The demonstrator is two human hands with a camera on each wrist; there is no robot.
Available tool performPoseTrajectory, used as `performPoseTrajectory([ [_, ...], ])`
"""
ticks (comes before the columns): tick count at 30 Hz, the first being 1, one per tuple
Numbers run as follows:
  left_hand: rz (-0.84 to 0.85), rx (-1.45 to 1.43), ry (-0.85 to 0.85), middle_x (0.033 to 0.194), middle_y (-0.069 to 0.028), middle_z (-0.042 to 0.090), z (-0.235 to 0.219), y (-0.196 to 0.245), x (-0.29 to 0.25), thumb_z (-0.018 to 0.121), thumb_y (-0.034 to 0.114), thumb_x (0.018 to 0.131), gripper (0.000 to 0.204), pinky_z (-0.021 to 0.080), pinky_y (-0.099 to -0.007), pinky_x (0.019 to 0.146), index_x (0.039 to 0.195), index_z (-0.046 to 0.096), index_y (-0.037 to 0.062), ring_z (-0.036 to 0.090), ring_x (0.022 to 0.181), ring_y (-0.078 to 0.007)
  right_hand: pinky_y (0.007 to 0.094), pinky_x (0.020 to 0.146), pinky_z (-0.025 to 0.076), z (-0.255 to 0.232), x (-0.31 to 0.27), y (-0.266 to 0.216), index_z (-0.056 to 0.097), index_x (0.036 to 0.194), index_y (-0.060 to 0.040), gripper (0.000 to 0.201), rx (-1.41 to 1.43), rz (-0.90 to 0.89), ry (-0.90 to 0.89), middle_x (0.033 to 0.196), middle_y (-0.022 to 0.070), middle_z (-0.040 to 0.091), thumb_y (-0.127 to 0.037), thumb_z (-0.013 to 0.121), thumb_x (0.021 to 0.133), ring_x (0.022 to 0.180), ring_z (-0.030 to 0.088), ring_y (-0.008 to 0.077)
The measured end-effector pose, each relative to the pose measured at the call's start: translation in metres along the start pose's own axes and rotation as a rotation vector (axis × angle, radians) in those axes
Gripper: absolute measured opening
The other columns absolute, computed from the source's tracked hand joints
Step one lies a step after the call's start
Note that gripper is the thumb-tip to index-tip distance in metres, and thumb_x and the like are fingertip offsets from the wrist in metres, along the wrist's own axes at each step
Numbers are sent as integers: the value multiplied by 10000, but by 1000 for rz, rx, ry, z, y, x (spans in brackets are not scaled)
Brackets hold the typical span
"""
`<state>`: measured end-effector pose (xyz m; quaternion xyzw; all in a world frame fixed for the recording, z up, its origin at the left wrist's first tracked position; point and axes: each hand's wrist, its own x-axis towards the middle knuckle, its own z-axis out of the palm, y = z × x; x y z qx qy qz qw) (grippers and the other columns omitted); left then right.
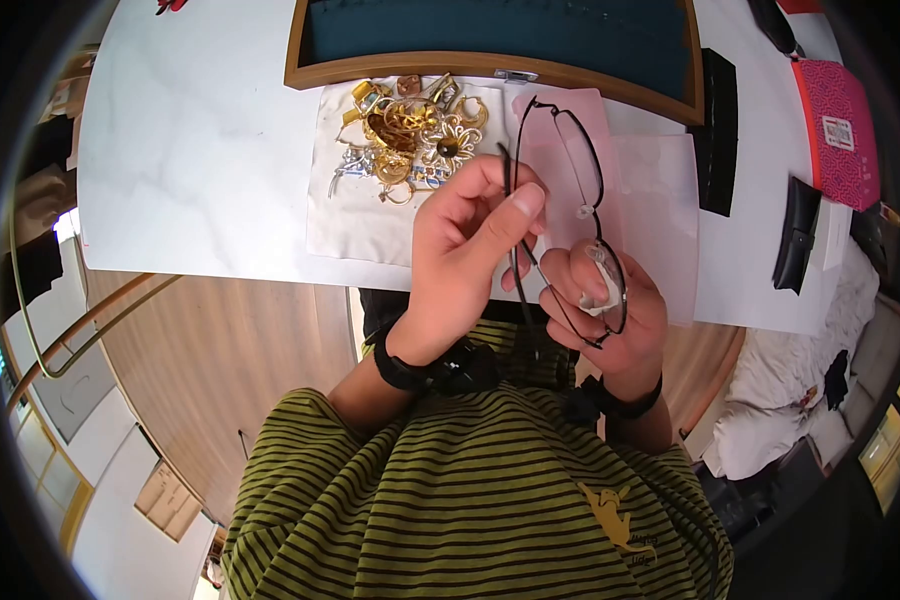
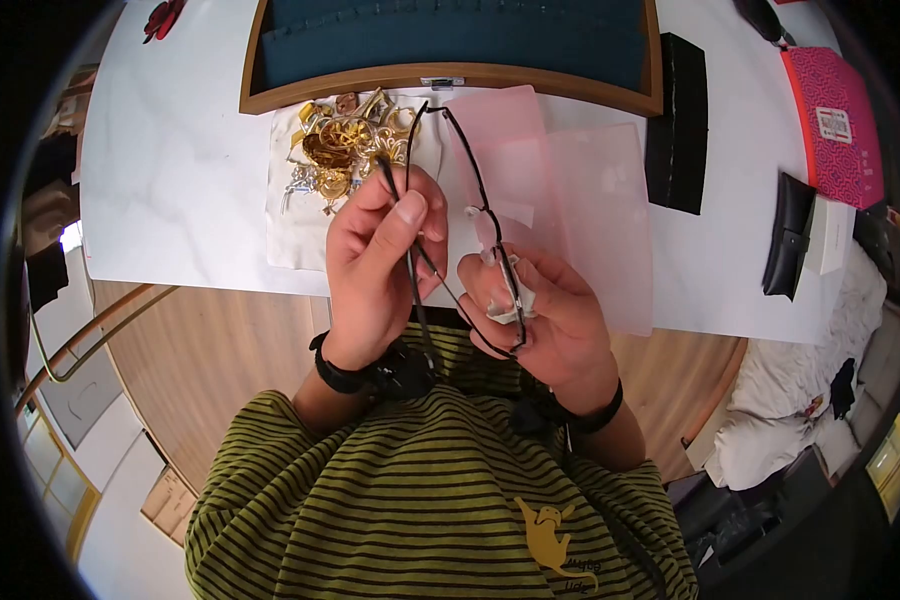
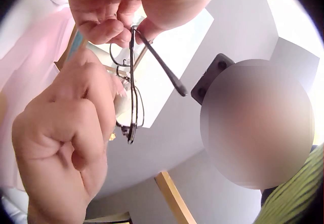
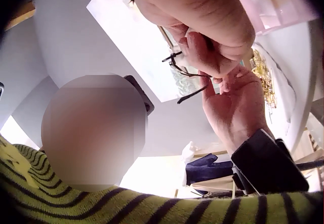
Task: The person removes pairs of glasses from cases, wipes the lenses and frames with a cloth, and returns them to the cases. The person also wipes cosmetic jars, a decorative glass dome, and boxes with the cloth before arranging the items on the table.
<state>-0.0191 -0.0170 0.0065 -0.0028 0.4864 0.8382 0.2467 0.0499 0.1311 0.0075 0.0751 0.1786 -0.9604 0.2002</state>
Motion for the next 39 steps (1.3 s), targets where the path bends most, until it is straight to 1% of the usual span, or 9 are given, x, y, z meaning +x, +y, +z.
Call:
performPoseTrajectory([
  [4,11,27,-24,773,-40,524,-5,4,5,502,215,955,243,323,-183,413,1054,530,-5,430,512,-47,220,440,262,-2,0,-1,480,794,-45,327,76,46,-30,709,7,377,-315,455,976,495,323,75],
  [7,44,-143,-36,772,-24,560,-6,7,10,544,145,939,210,330,-190,418,1097,508,13,436,520,-39,229,440,265,-5,2,0,478,770,-48,348,35,30,-146,698,3,376,-316,428,985,495,325,72],
  [10,76,-120,-16,780,-37,526,-7,11,14,479,211,969,270,310,-187,411,1157,510,19,398,501,-46,239,438,270,-2,1,-3,484,755,-37,353,40,50,-135,677,8,381,-297,426,987,491,336,83],
  [12,55,-95,-7,780,-35,528,-8,17,15,483,208,967,263,308,-184,414,1147,518,19,401,507,-43,247,438,275,-1,0,-4,488,753,-25,345,174,96,-66,662,23,398,-272,426,985,488,352,100],
  [23,-40,-88,0,776,-63,608,-13,26,16,564,57,908,138,285,-174,385,1031,552,-6,418,470,-25,263,443,222,-2,-5,-8,464,750,-31,315,98,83,20,646,23,393,-240,400,976,481,308,100],
  [27,-79,-91,-4,764,-83,597,-11,25,16,534,115,930,111,295,-178,372,951,546,6,425,453,-37,259,442,222,-6,-7,-9,446,731,-46,319,102,85,2,643,16,386,-244,396,975,483,314,96],
  [34,-108,-38,-34,677,-89,560,-5,24,15,426,273,991,314,300,-196,341,841,513,11,404,413,-57,237,446,282,-4,-2,2,507,819,-13,277,128,90,-12,662,24,427,-228,421,972,490,358,102],
  [36,-77,-31,-14,642,-76,540,-5,23,14,412,278,997,326,298,-198,343,826,503,16,386,405,-58,211,460,307,-1,-4,9,541,958,16,237,-112,9,212,719,21,492,-203,452,966,519,393,71],
  [39,-27,6,23,590,-50,504,-4,23,12,387,283,1007,343,291,-197,348,801,485,27,348,394,-57,186,472,314,0,-8,11,536,1060,21,212,-326,-3,356,785,10,537,-155,496,949,553,410,37],
])
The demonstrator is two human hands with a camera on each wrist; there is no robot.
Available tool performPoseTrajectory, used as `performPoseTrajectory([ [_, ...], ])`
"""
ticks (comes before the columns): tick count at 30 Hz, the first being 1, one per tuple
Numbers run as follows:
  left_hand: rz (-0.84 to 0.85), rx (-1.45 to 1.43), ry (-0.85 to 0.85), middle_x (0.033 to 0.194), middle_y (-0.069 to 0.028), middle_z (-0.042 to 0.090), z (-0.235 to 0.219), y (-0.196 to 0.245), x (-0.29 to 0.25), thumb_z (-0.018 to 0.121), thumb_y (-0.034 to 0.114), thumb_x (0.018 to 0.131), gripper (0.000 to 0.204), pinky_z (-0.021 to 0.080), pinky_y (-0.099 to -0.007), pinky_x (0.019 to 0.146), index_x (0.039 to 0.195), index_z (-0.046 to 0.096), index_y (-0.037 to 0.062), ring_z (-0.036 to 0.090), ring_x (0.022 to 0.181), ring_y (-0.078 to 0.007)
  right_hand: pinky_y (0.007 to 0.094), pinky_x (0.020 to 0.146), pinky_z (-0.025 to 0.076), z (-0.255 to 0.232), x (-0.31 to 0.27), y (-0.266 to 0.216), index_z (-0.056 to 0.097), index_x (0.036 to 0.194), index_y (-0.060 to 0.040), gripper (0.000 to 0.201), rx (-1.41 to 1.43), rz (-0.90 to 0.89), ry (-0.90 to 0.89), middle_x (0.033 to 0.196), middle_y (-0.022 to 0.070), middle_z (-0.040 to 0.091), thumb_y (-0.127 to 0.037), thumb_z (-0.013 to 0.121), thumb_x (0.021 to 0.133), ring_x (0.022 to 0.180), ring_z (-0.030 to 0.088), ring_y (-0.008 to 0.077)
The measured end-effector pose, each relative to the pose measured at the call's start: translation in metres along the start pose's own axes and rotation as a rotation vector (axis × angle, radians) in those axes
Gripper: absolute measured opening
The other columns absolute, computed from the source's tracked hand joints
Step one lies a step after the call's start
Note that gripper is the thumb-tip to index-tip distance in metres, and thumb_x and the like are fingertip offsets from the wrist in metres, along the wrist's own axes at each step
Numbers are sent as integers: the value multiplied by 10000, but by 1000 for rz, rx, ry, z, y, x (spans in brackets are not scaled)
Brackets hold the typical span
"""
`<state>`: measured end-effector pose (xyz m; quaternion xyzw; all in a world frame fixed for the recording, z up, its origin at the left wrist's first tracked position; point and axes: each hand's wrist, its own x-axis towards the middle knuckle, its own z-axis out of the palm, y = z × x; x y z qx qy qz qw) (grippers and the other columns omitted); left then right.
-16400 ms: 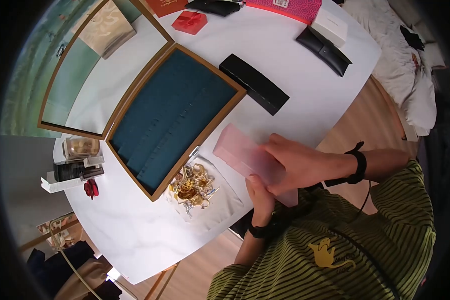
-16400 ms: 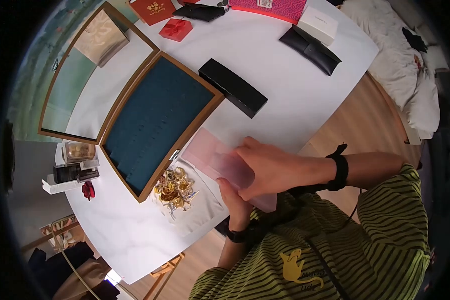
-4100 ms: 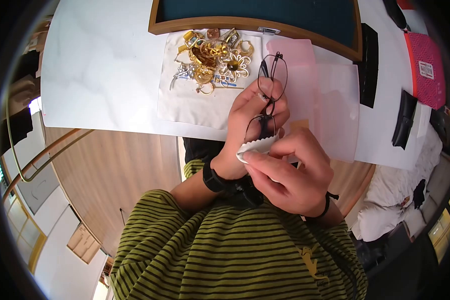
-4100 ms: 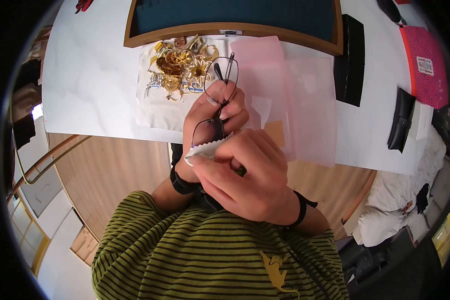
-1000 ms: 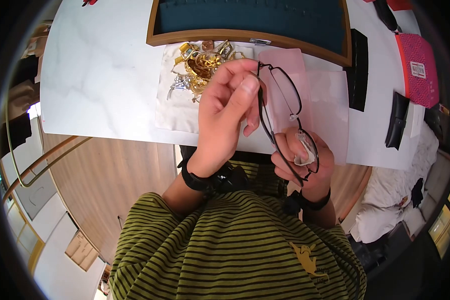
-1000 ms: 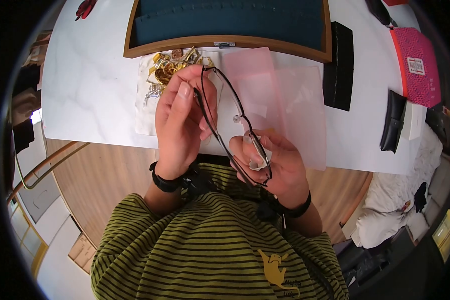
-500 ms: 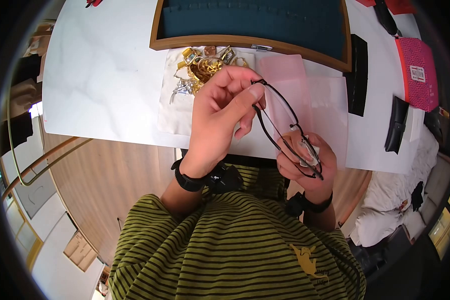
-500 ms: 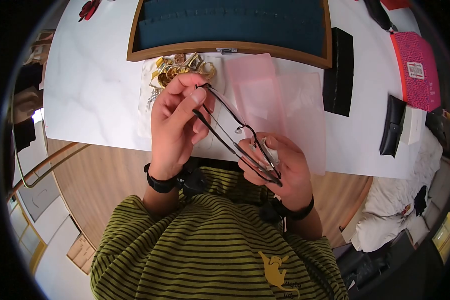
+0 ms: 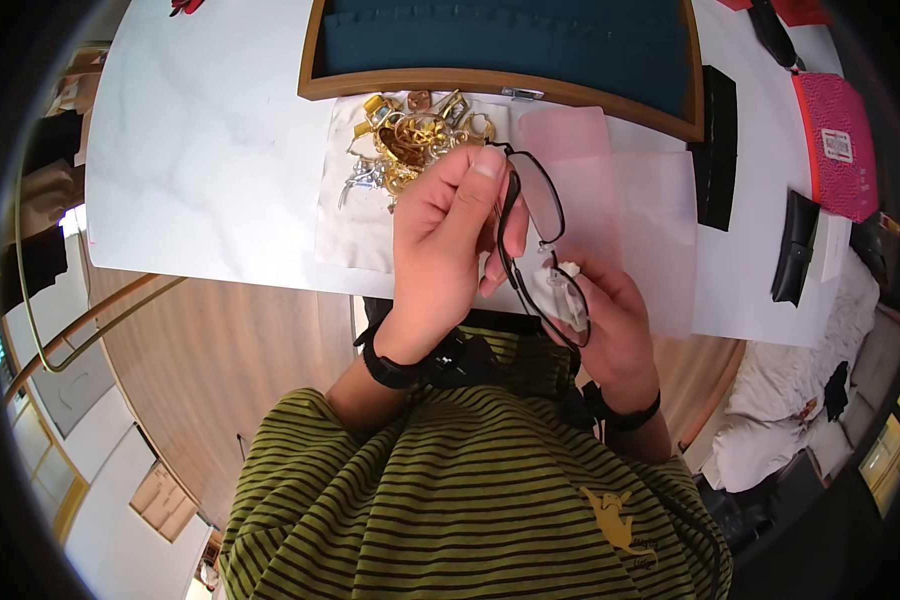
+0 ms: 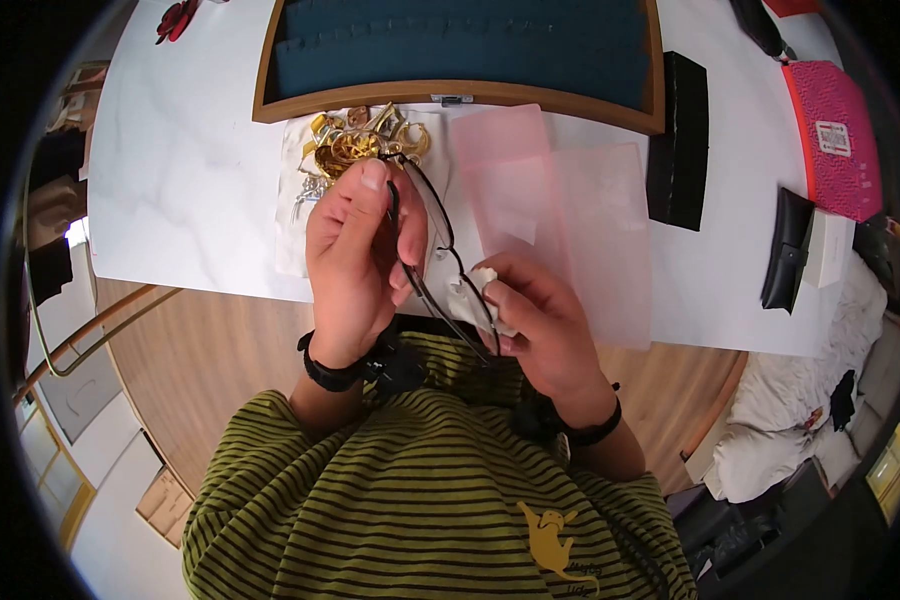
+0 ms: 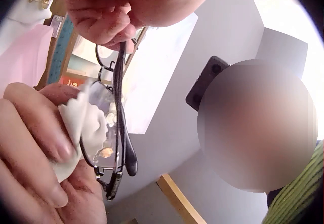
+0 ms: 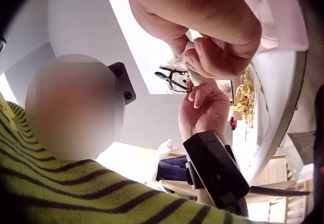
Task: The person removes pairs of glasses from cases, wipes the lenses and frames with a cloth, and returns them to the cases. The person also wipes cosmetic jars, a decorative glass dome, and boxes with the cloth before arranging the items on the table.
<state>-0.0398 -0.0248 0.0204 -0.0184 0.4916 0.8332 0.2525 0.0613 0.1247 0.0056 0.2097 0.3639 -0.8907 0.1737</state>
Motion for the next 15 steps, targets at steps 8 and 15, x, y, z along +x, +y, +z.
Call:
performPoseTrajectory([
  [8,41,71,58,563,14,503,7,-3,-2,438,244,1000,278,252,-174,373,802,506,61,335,409,-10,183,481,353,12,-1,-9,535,1061,8,209,-124,-390,221,833,24,580,-107,581,894,607,474,37],
  [15,99,112,99,567,24,497,12,-5,-5,472,225,989,251,263,-174,396,819,523,47,340,433,-6,257,790,448,13,4,-8,571,985,21,255,-570,-621,139,966,69,560,68,660,751,872,538,118],
])
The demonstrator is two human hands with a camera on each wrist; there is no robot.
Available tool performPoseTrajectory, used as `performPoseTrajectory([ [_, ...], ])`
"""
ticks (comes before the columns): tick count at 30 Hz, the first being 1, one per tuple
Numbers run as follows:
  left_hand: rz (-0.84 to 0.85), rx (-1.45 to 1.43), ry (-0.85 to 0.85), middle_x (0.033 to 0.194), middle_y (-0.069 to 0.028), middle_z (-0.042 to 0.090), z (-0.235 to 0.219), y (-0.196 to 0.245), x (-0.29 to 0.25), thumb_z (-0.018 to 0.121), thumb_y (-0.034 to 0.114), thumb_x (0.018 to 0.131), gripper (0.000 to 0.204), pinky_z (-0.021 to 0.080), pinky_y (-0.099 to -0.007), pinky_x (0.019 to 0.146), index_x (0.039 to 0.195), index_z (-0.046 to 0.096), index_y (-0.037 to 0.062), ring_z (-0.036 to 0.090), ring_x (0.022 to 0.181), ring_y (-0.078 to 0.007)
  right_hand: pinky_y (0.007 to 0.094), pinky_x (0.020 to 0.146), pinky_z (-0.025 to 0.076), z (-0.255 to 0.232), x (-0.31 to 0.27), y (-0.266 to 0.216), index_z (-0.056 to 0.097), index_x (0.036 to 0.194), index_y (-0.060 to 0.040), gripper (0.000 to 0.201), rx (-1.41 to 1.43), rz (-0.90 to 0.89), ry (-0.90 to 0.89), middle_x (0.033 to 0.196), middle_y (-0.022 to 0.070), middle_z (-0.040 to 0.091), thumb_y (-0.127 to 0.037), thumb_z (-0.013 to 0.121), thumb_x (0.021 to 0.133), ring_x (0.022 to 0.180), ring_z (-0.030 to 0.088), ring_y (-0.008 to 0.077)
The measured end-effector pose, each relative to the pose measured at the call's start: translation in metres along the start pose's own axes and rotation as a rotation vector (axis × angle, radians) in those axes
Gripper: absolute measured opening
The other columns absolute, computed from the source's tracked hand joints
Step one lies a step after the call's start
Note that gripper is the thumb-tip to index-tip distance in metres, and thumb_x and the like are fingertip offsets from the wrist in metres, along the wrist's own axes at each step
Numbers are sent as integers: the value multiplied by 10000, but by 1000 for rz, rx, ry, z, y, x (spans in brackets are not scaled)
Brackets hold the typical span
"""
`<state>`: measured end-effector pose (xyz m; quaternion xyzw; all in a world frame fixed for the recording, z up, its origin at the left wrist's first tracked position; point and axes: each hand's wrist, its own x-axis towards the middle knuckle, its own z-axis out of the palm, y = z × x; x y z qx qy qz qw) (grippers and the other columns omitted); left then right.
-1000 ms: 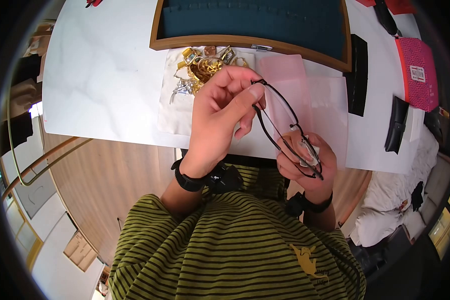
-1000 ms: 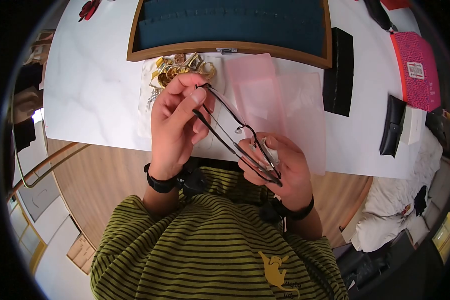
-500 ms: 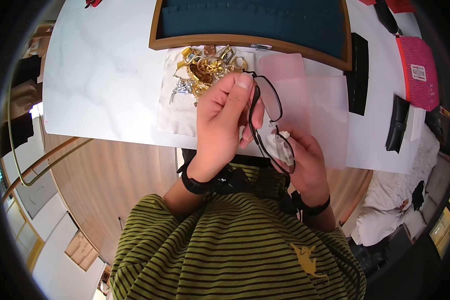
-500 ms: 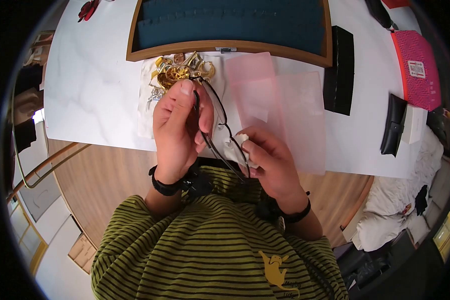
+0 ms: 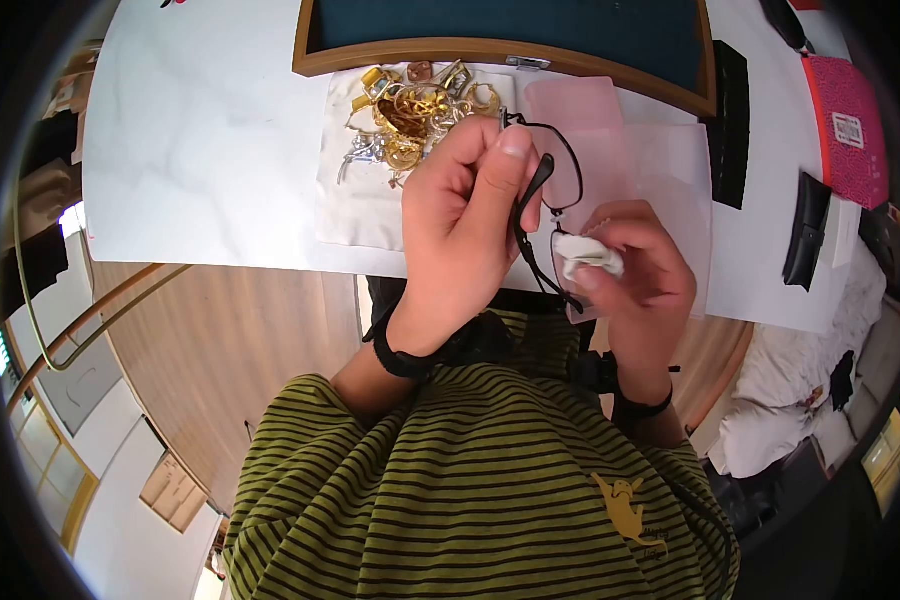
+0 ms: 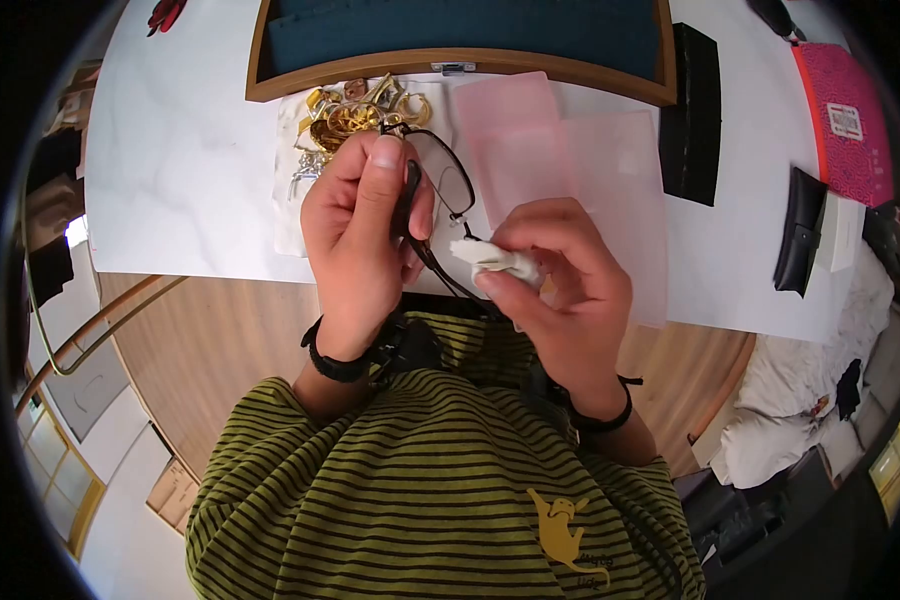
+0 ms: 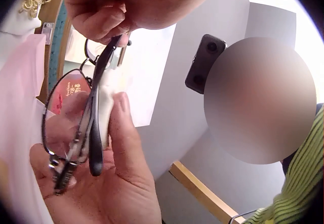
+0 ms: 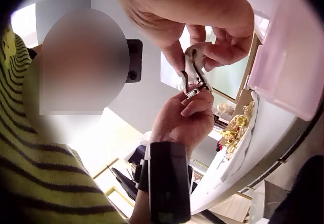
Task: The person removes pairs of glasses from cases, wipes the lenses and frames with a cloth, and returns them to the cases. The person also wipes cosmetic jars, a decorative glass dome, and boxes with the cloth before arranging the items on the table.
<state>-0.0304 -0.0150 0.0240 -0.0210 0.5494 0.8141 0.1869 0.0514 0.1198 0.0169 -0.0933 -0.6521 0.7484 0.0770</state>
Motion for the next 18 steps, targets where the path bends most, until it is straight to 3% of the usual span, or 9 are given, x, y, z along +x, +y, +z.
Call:
performPoseTrajectory([
  [2,78,53,9,557,-2,476,0,-2,1,423,225,1001,260,253,-185,369,829,508,50,336,408,-33,254,779,450,2,1,0,573,987,16,261,-145,-25,-19,969,54,559,64,669,750,869,541,116],
  [5,54,59,-45,556,-8,471,-1,2,-3,420,221,1001,265,255,-189,369,824,502,42,343,407,-38,278,694,474,6,0,0,593,965,8,236,-394,52,-2,894,87,604,42,665,743,776,590,187],
  [6,51,59,-44,556,-8,471,0,2,-3,420,221,1001,265,255,-189,369,824,502,42,343,407,-38,309,673,488,3,1,2,611,958,13,252,-512,-73,-9,875,117,614,54,646,712,748,599,240],
  [9,80,121,-82,562,-18,475,1,2,-4,392,255,1010,312,260,-185,379,815,497,35,360,416,-45,326,674,494,-3,4,1,633,950,18,266,-669,-211,7,902,117,620,63,619,688,773,603,259],
  [12,61,61,-111,585,-41,485,0,1,-6,375,340,1007,381,279,-189,401,826,487,24,389,447,-58,328,673,491,-7,7,0,649,937,21,272,-751,-315,61,910,117,622,61,601,672,785,600,267],
  [15,144,-61,-213,678,-50,511,-5,-10,-5,378,451,985,479,297,-191,435,902,501,-5,413,503,-63,330,676,490,-8,12,0,654,924,22,256,-777,-364,84,908,118,620,58,602,675,795,598,264],
  [16,210,-95,-310,760,-39,532,-6,-12,-3,521,345,924,347,322,-175,465,987,506,4,437,539,-56,330,676,490,-9,12,-1,654,924,22,256,-778,-365,85,908,118,620,58,602,675,795,598,264],
  [17,278,-129,-406,841,-28,553,-6,-13,-1,665,239,862,345,346,-160,494,1071,510,12,462,574,-49,330,679,488,-9,12,-2,655,918,23,250,-763,-351,83,904,115,618,57,604,675,795,597,265],
  [18,238,-97,-407,846,-14,541,-6,-9,-4,768,141,748,410,366,-152,493,1068,546,12,492,622,-46,330,681,487,-9,12,-3,657,911,24,244,-747,-337,81,899,113,617,55,606,675,794,596,265],
])
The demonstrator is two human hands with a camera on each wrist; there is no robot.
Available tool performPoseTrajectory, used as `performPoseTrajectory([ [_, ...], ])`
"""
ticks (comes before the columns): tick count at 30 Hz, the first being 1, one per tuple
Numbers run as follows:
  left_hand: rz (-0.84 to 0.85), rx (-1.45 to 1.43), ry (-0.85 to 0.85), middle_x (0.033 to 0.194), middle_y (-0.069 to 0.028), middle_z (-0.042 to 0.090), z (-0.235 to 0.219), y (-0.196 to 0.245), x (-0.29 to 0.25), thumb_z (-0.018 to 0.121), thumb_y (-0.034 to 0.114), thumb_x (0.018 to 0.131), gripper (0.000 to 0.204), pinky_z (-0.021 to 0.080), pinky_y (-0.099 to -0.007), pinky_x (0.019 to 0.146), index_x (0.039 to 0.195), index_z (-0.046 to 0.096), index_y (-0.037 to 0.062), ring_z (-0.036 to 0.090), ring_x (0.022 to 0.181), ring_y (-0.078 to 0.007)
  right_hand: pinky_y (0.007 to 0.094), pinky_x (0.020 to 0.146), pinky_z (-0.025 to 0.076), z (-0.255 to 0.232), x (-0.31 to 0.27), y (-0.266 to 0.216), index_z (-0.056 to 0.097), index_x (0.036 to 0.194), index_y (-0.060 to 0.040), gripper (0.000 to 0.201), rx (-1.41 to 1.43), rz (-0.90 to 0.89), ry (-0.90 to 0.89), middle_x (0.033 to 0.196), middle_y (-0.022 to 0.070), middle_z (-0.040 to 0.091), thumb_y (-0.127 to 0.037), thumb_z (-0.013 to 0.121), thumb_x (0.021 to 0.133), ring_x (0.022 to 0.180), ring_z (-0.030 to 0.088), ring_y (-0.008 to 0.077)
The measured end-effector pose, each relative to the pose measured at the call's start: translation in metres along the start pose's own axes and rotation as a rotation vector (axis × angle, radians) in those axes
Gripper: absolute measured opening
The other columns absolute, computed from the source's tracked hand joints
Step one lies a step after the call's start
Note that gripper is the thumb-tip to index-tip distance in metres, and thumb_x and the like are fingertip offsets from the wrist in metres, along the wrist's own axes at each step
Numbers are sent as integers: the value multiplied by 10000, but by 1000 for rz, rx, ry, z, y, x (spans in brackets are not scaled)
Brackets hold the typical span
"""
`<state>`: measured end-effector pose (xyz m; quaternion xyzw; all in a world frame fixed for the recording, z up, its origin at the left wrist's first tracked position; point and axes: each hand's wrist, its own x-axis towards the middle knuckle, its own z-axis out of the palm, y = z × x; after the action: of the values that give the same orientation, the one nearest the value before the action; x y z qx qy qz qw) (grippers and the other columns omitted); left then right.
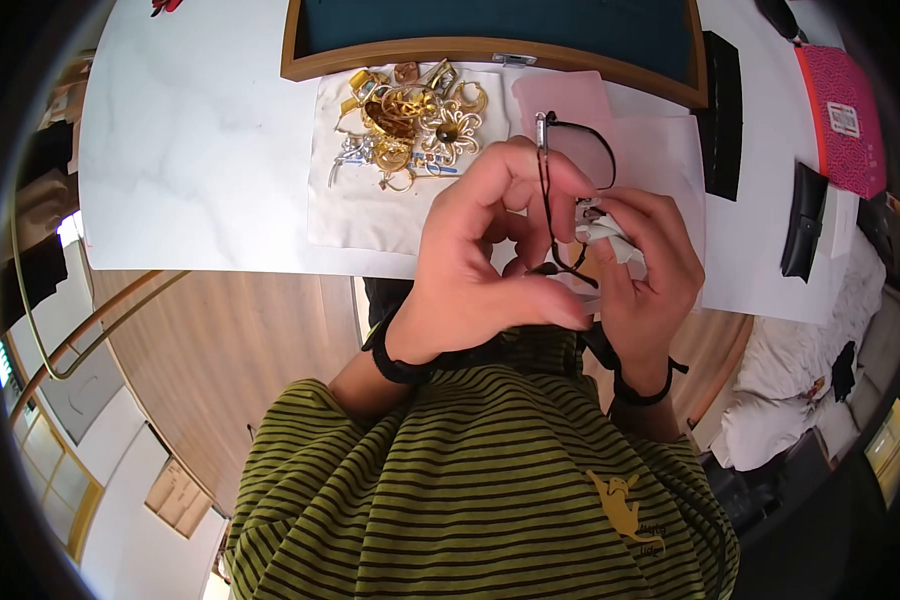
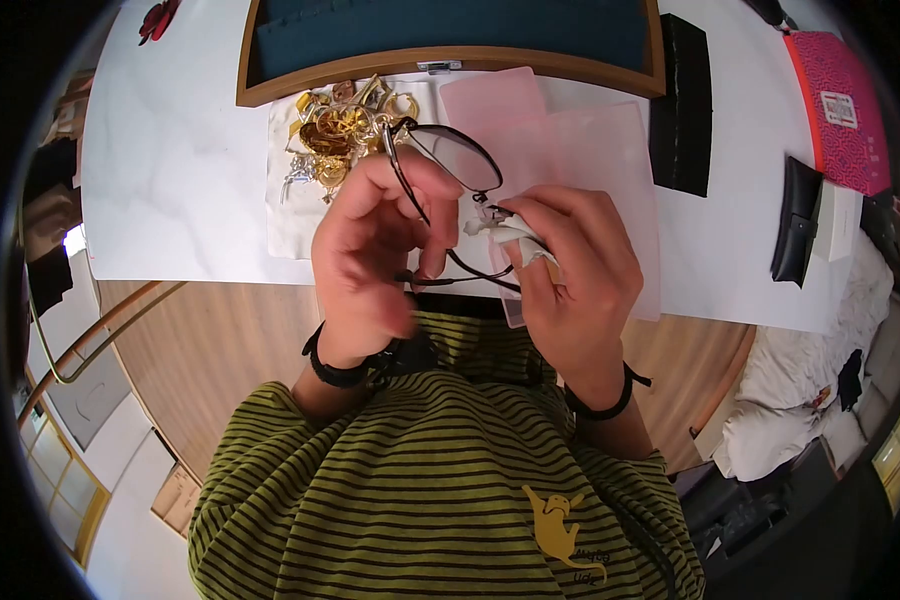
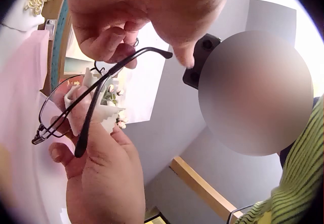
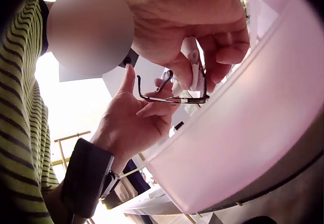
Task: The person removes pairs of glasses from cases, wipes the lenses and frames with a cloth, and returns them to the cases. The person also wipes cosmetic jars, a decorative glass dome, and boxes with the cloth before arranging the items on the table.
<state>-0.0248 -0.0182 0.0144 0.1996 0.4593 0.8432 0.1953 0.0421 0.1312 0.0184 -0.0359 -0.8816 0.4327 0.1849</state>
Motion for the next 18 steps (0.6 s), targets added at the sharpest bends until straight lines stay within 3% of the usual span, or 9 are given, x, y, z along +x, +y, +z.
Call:
performPoseTrajectory([
  [1,0,0,-1,846,-14,541,2,2,-1,768,141,748,410,366,-152,493,1068,546,12,492,622,-46,330,681,487,0,0,0,657,911,24,244,0,0,1,899,113,617,55,606,675,794,596,265],
  [3,-123,286,74,827,-12,526,3,4,-2,773,25,710,329,381,-151,479,983,590,11,508,652,-45,330,680,484,-1,-1,-1,657,912,23,244,17,32,-12,894,111,615,53,609,675,793,596,262],
  [4,-106,255,168,812,-15,525,8,2,-2,750,1,734,200,400,-155,464,850,587,11,521,646,-41,330,680,484,0,-1,0,657,912,23,244,17,33,-12,894,111,615,53,609,675,793,596,262],
  [7,-131,329,232,814,-27,537,4,-2,-3,735,4,758,198,410,-154,455,773,537,9,534,639,-42,327,675,480,1,-3,0,660,906,21,239,19,26,-25,893,112,614,52,612,673,791,594,260],
  [8,-62,370,248,803,-34,544,3,-7,-2,731,16,769,243,403,-160,434,720,493,15,508,608,-39,325,678,481,0,-3,0,662,906,23,241,12,21,-34,893,110,614,54,612,672,791,594,257],
  [12,-63,516,297,693,-8,517,2,-7,-4,758,44,753,250,372,-169,422,729,510,20,461,560,-25,318,690,486,-2,-3,-3,666,911,31,263,14,13,-8,899,108,614,78,585,665,793,594,245],
  [14,-162,548,211,687,52,536,1,-4,-9,736,26,772,174,328,-157,504,842,578,41,426,581,-5,316,693,488,-3,-3,-3,666,915,36,277,28,35,3,904,108,614,88,573,659,796,594,241],
  [17,-241,524,184,658,62,509,5,-1,-9,757,30,749,192,313,-152,498,820,579,45,415,573,2,312,697,492,-3,-3,-3,665,920,43,310,37,47,23,911,111,615,108,544,642,800,593,236],
  [18,-306,462,255,661,67,491,10,-1,-8,756,28,747,172,302,-149,492,813,598,44,407,567,10,312,698,493,-3,-3,-3,664,921,46,328,31,39,33,914,112,615,118,529,631,802,593,235],
])
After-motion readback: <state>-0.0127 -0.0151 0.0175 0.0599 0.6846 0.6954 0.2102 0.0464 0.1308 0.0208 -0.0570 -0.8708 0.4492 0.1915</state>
